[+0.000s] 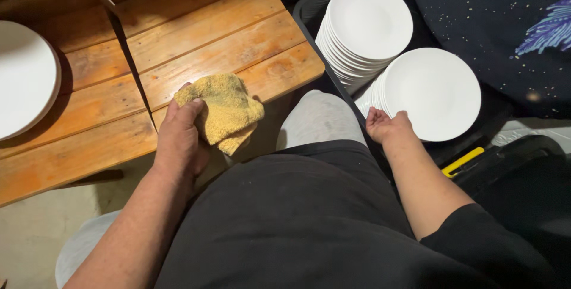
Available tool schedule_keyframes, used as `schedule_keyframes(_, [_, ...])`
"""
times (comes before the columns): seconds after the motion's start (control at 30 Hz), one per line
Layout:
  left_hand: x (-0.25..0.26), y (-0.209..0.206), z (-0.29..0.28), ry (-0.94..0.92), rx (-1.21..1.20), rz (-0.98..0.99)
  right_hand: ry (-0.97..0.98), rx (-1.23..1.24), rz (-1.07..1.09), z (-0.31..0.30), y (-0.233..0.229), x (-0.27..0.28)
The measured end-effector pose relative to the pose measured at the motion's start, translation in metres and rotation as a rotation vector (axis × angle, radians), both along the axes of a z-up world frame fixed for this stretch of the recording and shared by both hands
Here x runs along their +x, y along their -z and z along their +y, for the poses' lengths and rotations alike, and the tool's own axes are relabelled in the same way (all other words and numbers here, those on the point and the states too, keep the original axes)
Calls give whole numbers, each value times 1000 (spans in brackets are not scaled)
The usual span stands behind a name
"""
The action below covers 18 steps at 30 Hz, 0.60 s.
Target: The person wipes multiple white plates with a yellow cloth, handling them one at a time. They wipe both sides of each plate and place the cleaned plates on a wooden chair.
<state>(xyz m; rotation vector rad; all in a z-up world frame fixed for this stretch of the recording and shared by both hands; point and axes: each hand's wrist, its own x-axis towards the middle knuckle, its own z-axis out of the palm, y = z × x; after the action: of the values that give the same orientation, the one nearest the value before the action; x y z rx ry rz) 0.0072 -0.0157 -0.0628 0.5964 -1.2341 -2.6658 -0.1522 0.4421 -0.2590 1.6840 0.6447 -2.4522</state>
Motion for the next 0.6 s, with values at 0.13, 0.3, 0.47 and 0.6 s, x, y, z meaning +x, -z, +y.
schedule_keyframes(0.13, [0, -6, -1, -15, -39, -126, -20, 4, 34, 0, 12, 0])
schedule_keyframes(0.3, [2, -8, 1, -27, -99, -50, -64, 56, 185, 1, 5, 10])
schedule_keyframes(0.47, [1, -3, -6, 4, -482, -311, -44, 107, 322, 3, -31, 18])
schedule_keyframes(0.6, [0, 19, -15, 17, -809, -44, -162, 229, 406, -9, -69, 33])
